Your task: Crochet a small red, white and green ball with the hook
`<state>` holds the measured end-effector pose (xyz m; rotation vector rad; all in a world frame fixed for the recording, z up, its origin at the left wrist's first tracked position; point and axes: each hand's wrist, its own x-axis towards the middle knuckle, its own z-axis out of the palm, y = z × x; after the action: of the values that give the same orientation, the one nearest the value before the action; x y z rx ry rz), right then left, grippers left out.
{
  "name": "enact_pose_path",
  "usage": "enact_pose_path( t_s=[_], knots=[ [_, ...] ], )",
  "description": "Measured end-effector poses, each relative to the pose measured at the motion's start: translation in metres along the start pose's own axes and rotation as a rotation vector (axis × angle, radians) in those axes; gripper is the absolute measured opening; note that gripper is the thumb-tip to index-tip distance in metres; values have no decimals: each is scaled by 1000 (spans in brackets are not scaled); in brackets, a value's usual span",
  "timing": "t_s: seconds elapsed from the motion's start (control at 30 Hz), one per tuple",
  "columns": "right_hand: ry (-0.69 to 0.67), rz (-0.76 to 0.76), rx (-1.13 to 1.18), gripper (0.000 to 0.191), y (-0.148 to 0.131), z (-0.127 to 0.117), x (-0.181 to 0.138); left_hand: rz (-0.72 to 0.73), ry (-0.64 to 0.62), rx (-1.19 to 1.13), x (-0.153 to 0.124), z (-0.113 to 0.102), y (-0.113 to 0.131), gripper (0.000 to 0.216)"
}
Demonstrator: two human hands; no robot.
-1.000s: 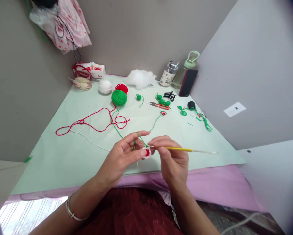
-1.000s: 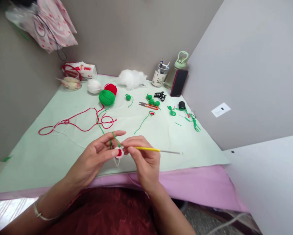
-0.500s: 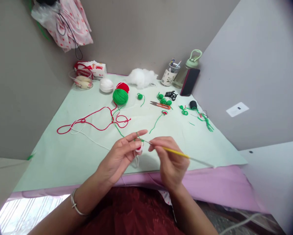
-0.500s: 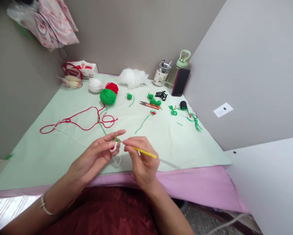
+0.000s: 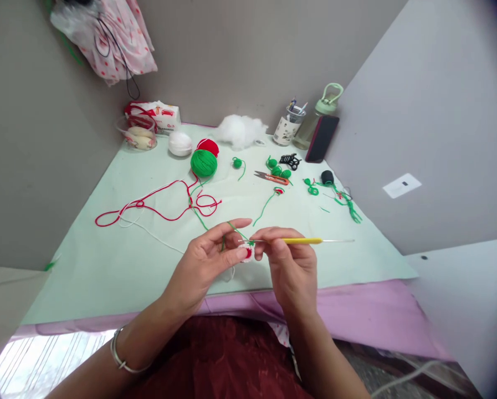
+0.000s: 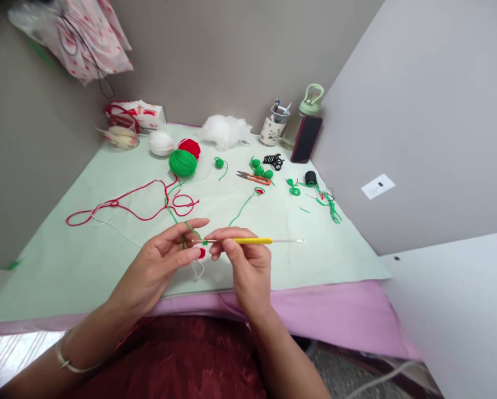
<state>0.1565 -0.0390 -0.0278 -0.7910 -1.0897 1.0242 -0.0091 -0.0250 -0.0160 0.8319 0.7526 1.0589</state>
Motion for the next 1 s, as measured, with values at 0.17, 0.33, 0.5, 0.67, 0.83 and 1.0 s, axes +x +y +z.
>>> enact_pose_path(
  t_s=[0.17,0.33,0.5,0.67,0.83,1.0],
  knots=[
    [0,12,46,17,-4,-1,3,-18,-24,7,-2,0,3,30],
    [-75,-80,-48,18,-8,-5,1,-7,-15,29,-1,0,3,29],
    [-135,-322,-362,22,-14,-7,-5,47,8,75,-1,0,1,33],
    [-222,-469,-544,27,-15,-8,-6,133,52,151,-2,3,1,30],
    [-124,-490,-508,25,-7,-3,-5,124,58,125,-2,4,-2,34],
    [-68,-314,-228,19,2,-4,-2,121,0,88,-2,-1,-2,31]
  ],
)
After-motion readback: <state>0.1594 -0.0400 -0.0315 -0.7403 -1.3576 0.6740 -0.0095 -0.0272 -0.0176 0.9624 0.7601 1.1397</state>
